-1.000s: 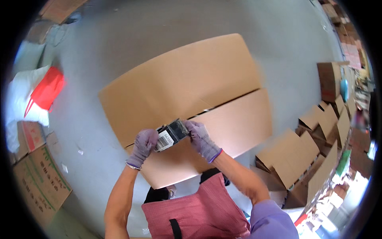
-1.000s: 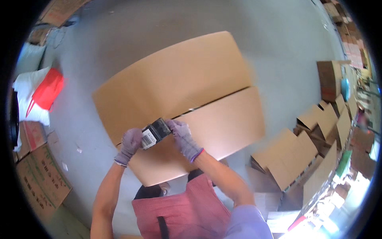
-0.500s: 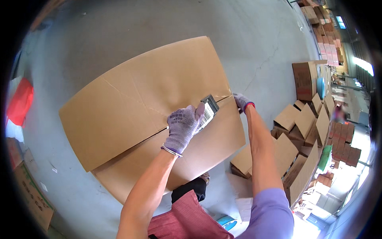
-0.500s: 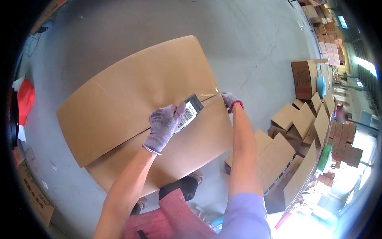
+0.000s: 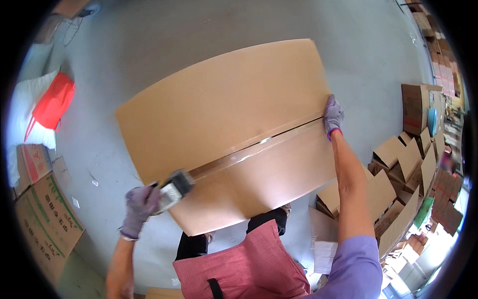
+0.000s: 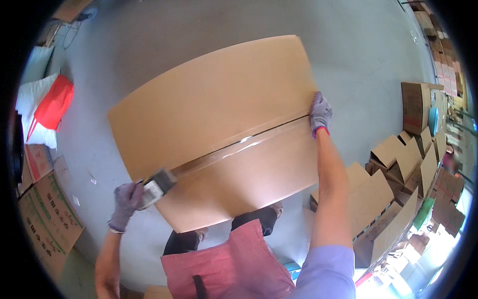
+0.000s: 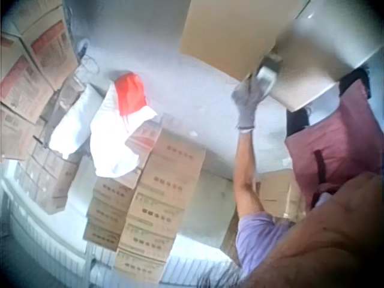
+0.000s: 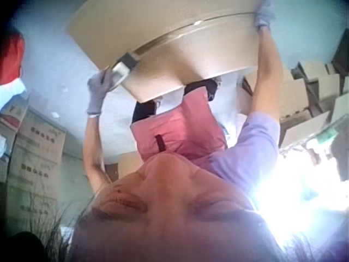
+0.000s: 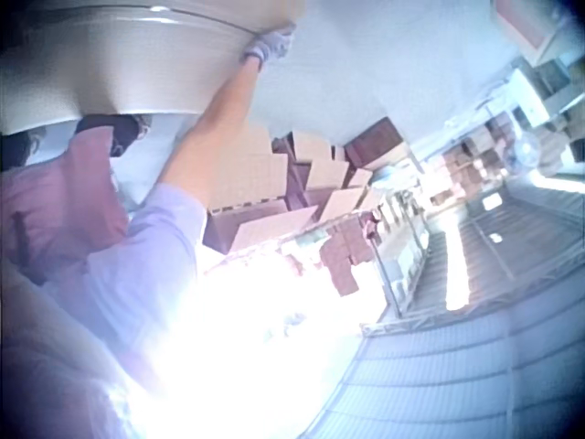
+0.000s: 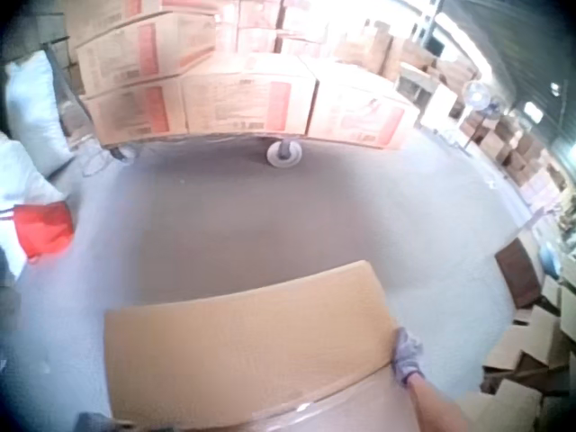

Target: The person assembles light green kettles by inserting internal components and lids, then places them into a cardboard box. The person also seals the box with tape.

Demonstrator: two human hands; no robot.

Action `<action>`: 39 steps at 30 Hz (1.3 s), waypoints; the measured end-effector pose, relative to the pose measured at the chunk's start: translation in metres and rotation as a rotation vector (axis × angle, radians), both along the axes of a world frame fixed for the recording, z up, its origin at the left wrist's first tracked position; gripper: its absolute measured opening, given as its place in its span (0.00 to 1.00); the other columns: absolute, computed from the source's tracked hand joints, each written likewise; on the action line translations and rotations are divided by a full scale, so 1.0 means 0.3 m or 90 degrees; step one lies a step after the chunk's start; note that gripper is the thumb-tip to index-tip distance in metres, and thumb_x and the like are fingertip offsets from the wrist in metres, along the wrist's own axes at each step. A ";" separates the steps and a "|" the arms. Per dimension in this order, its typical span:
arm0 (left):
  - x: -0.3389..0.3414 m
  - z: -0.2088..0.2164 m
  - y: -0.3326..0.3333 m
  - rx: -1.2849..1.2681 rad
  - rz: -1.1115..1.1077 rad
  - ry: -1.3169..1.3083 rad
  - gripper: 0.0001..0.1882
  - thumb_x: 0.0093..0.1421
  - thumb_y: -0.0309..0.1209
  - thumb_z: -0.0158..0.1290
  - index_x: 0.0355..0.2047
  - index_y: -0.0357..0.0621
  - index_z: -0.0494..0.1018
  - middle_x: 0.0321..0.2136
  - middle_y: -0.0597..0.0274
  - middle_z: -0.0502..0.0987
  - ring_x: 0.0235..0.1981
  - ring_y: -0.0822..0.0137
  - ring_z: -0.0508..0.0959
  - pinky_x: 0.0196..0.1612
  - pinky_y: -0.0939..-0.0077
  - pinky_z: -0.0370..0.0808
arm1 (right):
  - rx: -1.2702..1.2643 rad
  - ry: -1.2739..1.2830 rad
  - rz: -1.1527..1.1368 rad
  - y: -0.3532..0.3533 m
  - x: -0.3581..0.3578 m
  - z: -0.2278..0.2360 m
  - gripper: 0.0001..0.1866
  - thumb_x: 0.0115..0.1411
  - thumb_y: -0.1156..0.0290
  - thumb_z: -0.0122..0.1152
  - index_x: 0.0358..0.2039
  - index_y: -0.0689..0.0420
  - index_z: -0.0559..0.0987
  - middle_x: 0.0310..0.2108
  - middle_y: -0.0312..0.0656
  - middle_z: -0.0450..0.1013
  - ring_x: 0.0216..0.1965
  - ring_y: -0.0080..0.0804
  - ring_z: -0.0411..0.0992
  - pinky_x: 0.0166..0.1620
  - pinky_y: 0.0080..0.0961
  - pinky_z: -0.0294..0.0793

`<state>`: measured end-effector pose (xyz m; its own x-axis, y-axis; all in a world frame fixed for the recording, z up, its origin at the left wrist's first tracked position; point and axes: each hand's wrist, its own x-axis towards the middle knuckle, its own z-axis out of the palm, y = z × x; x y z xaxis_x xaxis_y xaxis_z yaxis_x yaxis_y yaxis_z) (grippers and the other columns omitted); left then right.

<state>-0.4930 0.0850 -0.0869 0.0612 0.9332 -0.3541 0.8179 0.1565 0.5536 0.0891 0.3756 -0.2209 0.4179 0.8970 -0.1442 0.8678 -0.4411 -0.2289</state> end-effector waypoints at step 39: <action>-0.182 -0.585 -0.412 -0.115 0.608 -0.226 0.26 0.65 0.26 0.47 0.64 0.58 0.64 0.35 0.59 0.78 0.32 0.67 0.76 0.40 0.72 0.76 | -0.013 0.008 0.396 -0.825 -1.074 0.155 0.46 0.51 0.45 0.63 0.65 0.58 0.59 0.66 0.65 0.48 0.68 0.63 0.43 0.65 0.62 0.41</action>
<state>-0.5477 -0.0387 -0.2623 -0.5481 0.5822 -0.6006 0.1028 0.7595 0.6424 -0.2330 0.1281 -0.1745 -0.1840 0.9690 -0.1649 0.9608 0.1419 -0.2384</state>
